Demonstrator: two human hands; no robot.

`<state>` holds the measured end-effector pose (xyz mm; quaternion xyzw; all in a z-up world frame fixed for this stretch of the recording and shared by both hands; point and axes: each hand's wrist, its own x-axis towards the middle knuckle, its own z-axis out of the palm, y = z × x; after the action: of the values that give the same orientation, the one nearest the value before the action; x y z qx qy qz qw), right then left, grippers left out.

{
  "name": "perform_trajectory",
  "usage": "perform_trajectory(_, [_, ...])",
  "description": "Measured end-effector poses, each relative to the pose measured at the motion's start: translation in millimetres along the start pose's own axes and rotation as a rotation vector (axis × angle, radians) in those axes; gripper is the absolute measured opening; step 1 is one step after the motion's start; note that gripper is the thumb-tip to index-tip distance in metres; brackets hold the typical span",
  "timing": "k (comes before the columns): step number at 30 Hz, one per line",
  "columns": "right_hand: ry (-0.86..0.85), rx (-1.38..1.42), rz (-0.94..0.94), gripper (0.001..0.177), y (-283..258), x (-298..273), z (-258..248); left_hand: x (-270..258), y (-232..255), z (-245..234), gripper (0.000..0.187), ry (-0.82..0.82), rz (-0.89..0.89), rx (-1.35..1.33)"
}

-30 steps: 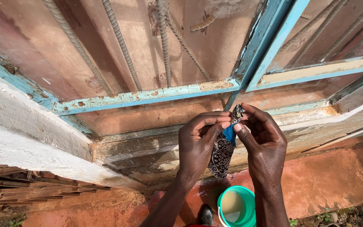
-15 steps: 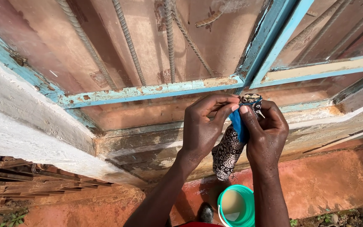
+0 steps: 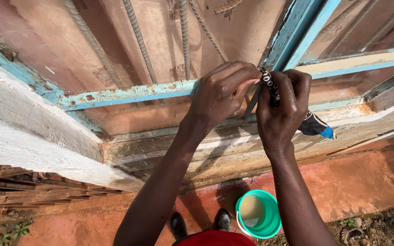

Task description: Removing a cloth from a barred window, washing it in a bucket of soapy water, and then using the wet cloth to clean the window panes.

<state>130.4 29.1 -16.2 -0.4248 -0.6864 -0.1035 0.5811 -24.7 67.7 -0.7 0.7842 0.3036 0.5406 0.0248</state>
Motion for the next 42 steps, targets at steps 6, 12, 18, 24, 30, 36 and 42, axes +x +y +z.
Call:
perform_trajectory(6, [-0.052,0.054,0.140,0.018,-5.6,0.1,-6.7,0.8,-0.9,-0.3,0.014,0.028,0.014,-0.067])
perform_trajectory(12, [0.062,0.138,0.060,0.023,-89.1,-21.4,-41.2,6.3,-1.9,10.0,0.013,0.139,-0.108,-0.272])
perform_trajectory(18, [-0.162,0.191,-0.180,0.039,-91.3,-32.9,-14.2,51.7,5.9,56.3,0.018,0.227,0.168,-0.384])
perform_trajectory(24, [-0.269,0.239,-0.033,0.032,-65.4,-9.6,-27.0,84.7,11.0,93.2,0.033,-0.297,0.269,-1.374])
perform_trajectory(30, [-0.409,0.342,-0.047,0.031,-88.7,-16.9,-31.9,77.0,15.0,116.2,0.047,-0.719,0.251,-1.516])
perform_trajectory(36, [-0.817,0.421,-0.285,0.052,-39.9,-96.2,-27.0,61.1,22.3,137.4,0.064,-1.246,0.223,-1.656])
perform_trajectory(42, [-0.701,0.161,0.154,0.033,34.2,-111.6,-55.1,26.9,0.3,125.8,0.079,-1.324,-0.083,-1.494])
